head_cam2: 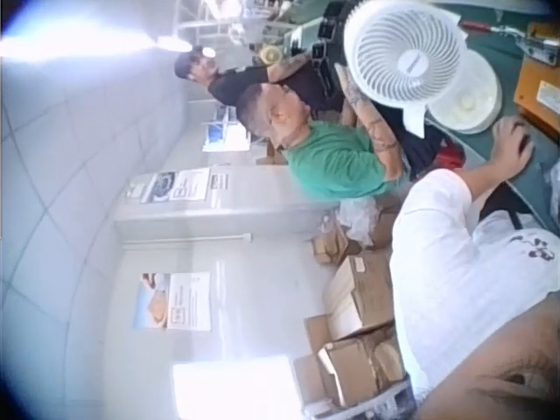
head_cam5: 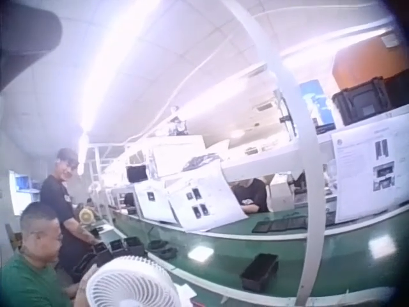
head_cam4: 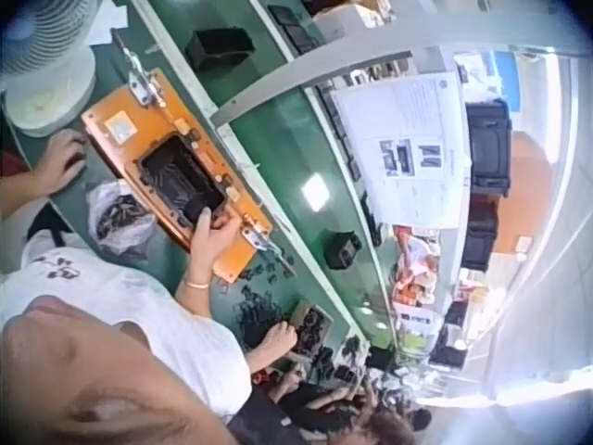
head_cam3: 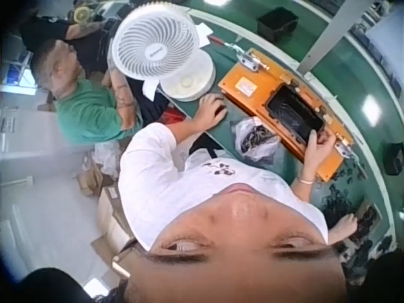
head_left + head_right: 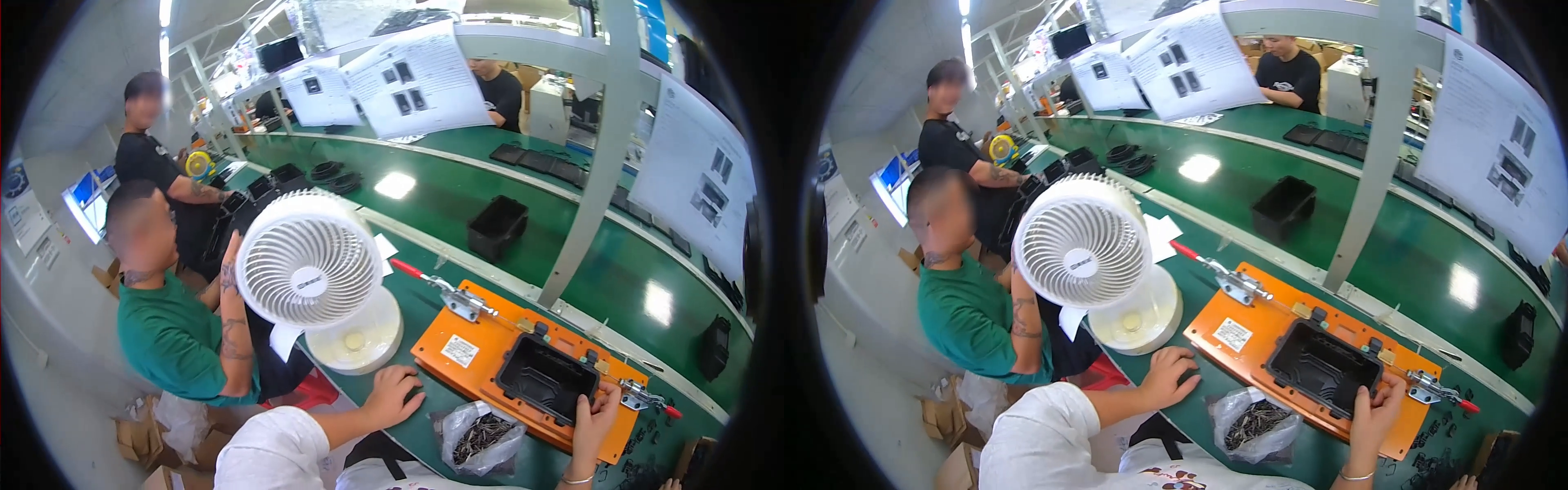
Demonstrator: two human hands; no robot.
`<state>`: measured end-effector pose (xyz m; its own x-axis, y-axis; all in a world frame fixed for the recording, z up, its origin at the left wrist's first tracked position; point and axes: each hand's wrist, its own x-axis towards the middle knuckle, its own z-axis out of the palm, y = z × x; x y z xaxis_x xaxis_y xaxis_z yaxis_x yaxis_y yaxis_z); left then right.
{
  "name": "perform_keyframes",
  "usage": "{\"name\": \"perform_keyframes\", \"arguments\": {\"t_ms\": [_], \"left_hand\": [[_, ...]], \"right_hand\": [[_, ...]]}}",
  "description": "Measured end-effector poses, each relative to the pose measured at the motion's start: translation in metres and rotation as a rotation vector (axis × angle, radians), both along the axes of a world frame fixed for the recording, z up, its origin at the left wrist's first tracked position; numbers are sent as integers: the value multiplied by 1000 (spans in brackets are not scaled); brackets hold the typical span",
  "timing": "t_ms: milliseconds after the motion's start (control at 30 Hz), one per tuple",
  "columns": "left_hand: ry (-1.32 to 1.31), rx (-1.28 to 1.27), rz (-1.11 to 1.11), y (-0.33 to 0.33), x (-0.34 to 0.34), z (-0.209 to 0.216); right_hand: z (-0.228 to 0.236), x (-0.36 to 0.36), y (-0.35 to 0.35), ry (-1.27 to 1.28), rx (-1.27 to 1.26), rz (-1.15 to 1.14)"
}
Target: Assembling black plastic housing components using a manual assembly jig.
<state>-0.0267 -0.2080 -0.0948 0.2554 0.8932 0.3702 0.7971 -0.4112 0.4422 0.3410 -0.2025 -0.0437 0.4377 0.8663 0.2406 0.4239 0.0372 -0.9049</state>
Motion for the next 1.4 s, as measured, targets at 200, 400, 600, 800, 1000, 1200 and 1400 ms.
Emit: {"name": "perform_keyframes", "arguments": {"t_ms": [200,400,600,800,1000,1200,1400], "left_hand": [[-8,-39,-24,2,6,-3],[0,-51,-65,-3,3,-6],[-9,-134,-169,-6,-3,-5],[6,-167,-214,-3,-6,-12],[-41,-71,-207,-10,-5,-11],[-97,5,-197,-11,-6,-12],[-245,80,-136,-5,-9,-12]], "right_hand": [[-5,7,0,-10,1,-29],[-10,11,4,-23,52,-19],[-18,18,5,-40,37,-40],[-27,22,8,-57,110,-39],[-19,22,4,-38,120,3],[-25,27,10,-48,153,18],[-34,38,22,-196,150,-31]]}}
